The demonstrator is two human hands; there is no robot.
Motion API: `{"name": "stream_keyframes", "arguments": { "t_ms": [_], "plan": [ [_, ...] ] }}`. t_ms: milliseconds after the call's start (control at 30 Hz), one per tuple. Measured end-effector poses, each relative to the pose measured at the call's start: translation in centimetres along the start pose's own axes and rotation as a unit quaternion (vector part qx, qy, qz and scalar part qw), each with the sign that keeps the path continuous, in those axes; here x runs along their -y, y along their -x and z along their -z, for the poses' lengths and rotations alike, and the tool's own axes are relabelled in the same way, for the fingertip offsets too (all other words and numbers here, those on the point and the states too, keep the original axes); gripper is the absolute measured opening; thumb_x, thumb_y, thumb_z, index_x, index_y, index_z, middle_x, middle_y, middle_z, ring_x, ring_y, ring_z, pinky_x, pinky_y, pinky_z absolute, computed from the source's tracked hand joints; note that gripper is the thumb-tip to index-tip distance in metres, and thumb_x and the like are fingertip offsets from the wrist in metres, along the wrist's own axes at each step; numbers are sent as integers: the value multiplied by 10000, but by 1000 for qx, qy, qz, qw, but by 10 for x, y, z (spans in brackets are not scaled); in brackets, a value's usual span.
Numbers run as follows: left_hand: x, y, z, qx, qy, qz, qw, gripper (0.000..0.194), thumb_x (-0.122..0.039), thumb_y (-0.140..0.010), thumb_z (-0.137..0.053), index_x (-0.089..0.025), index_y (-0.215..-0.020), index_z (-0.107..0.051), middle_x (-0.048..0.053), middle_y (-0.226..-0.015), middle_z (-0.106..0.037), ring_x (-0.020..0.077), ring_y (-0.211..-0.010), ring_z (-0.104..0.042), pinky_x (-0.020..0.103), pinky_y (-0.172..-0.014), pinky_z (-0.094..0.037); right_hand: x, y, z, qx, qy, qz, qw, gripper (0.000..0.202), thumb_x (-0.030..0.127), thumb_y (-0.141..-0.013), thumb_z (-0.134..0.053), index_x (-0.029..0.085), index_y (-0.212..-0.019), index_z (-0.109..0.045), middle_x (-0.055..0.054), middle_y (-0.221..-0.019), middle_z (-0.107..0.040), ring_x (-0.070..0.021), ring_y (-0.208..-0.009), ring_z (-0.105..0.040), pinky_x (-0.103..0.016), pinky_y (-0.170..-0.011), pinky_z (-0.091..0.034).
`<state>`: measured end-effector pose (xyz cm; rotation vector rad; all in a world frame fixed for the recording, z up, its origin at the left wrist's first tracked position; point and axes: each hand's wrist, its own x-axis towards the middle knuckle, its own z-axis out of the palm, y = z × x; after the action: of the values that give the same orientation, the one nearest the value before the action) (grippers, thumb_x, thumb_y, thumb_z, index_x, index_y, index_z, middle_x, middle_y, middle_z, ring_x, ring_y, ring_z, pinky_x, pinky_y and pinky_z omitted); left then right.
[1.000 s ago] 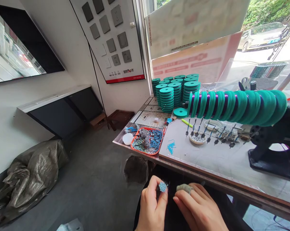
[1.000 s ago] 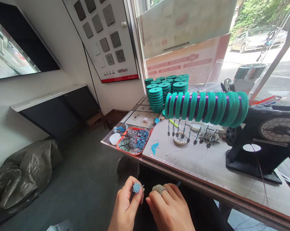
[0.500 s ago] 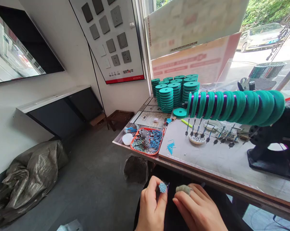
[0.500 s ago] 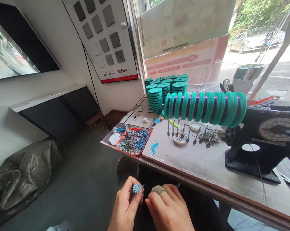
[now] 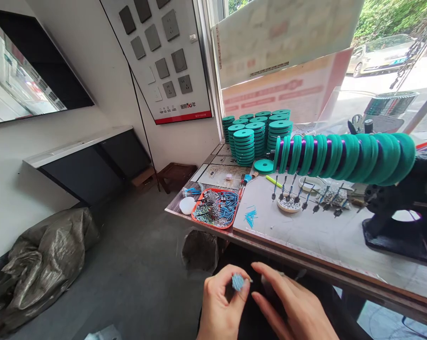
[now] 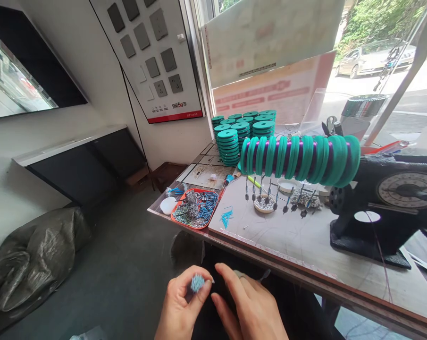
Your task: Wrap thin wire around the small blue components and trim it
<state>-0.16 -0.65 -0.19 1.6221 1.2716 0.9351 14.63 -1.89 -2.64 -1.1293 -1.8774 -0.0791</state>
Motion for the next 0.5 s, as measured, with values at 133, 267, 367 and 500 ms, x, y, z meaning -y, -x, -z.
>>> {"name": "stream_keyframes", "arguments": {
  "t_ms": [133,267,367,500],
  "plan": [
    [-3,-1,1,5,198,52,979,274,-410,-827,-527,-166,-714,-581,9,-707,-496,111,-573,-414,220,-549,-355,4,4,-10,32,10,40,999,382,227,-985,-235,209,-692,-480,75,-419,-520,-80,-310,-485,-231,-423,-320],
    [-10,-3,-6,7,428,124,895,307,-397,-739,-654,-150,-584,-556,23,-683,-528,121,-621,-465,232,-627,-395,8,0,-12,53,1,81,995,403,104,-925,-253,201,-557,-387,81,-375,-473,-50,-283,-406,-218,-419,-272],
    [-20,-5,-7,5,544,167,822,275,-330,-710,-700,-154,-563,-548,-11,-613,-512,82,-528,-439,238,-629,-414,7,-4,-9,37,-2,105,994,349,47,-850,-300,196,-542,-366,82,-358,-440,-48,-278,-342,-219,-414,-241],
    [-32,-13,10,-75,579,139,800,243,-278,-685,-730,-150,-571,-556,-50,-595,-472,17,-419,-258,155,-456,-323,-2,-1,-1,12,-5,115,993,332,45,-829,-359,197,-533,-346,85,-359,-395,-55,-299,-311,-222,-446,-251]
  ]
}}
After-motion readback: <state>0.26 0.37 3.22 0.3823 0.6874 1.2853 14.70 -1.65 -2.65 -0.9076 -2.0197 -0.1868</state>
